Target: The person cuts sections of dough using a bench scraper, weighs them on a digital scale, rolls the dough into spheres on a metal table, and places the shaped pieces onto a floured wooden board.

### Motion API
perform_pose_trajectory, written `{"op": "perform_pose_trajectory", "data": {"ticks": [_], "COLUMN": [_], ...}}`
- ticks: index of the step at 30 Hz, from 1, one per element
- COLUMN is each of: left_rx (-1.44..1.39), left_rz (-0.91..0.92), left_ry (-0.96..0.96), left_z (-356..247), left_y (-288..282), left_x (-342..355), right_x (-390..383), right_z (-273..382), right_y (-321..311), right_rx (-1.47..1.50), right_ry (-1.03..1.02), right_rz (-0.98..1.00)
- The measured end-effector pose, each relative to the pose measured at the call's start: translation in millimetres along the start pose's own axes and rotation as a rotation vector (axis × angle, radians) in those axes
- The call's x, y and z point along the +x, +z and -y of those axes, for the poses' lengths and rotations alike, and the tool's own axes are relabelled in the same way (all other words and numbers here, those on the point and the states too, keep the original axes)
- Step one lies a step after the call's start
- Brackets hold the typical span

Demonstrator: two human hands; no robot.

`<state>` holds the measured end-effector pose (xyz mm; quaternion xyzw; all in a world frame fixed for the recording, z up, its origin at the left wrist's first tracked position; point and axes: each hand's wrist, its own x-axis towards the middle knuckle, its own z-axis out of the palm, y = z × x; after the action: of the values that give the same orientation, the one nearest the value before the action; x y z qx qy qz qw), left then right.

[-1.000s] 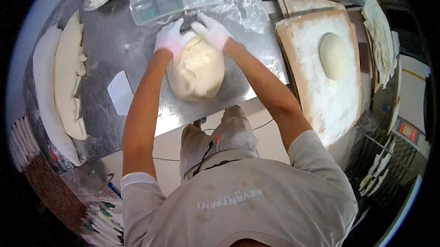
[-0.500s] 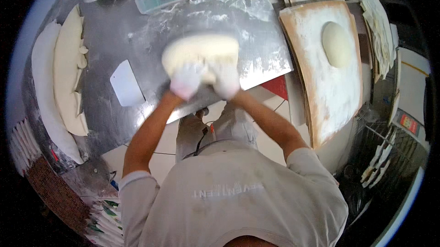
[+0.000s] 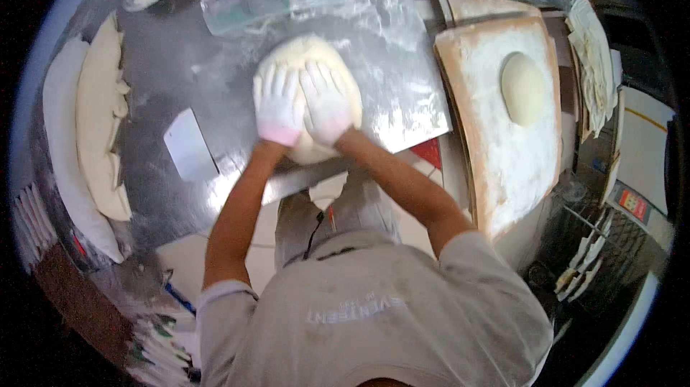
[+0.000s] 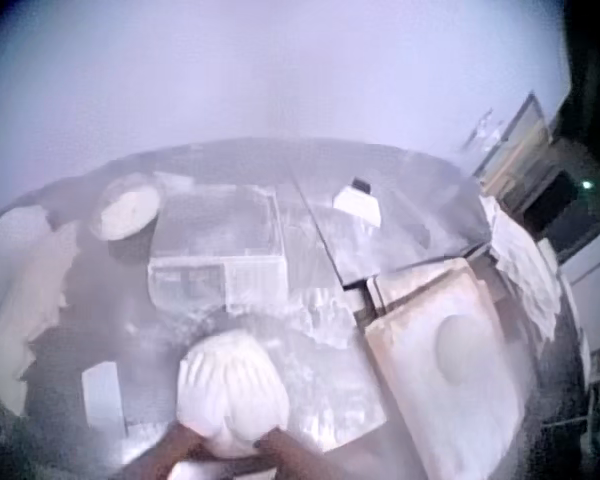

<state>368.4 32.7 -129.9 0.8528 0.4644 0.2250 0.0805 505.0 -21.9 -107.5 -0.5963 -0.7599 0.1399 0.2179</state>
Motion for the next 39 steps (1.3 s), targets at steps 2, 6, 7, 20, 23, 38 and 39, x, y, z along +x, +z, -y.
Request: {"op": "perform_pose_trajectory", "data": {"ticks": [2,6,7,20,23,38,39], "left_rx": [0.111,0.042,-0.259,-0.262,-0.046,-0.712,-0.497], "left_rz": [-0.017,0.237,0.361,0.161,0.283,0.271,0.227], "left_ry": [0.032,-0.058,-0.152,-0.119,0.268,0.044,0.085], "left_z": [0.3,-13.3,-17.4,-33.6,-70.4,0.3,-7.4], "left_y": [-5.7,-48.9,-71.2,-16.5,-29.7,-101.4,-80.5], "left_x": [-1.3,1.8,15.3,-42.3,-127.5,67.5,56.5], "right_x": [-0.6,15.2,19.4,-18.2,-115.1,16.6,18.9], "right_z": [-7.7,-16.1,-25.3,-32.4,-4.6,14.7,7.5], "right_y": [13.0,-14.8,-31.9,-42.2,-45.2,-93.2,-74.7], "right_rx": [0.008,0.118,0.152,0.613,0.301,0.241,0.159], "right_ry": [0.018,0.021,0.031,-0.137,-0.258,0.181,0.146], "right_rz": [0.005,0.185,0.235,0.087,0.225,0.004,0.023]}}
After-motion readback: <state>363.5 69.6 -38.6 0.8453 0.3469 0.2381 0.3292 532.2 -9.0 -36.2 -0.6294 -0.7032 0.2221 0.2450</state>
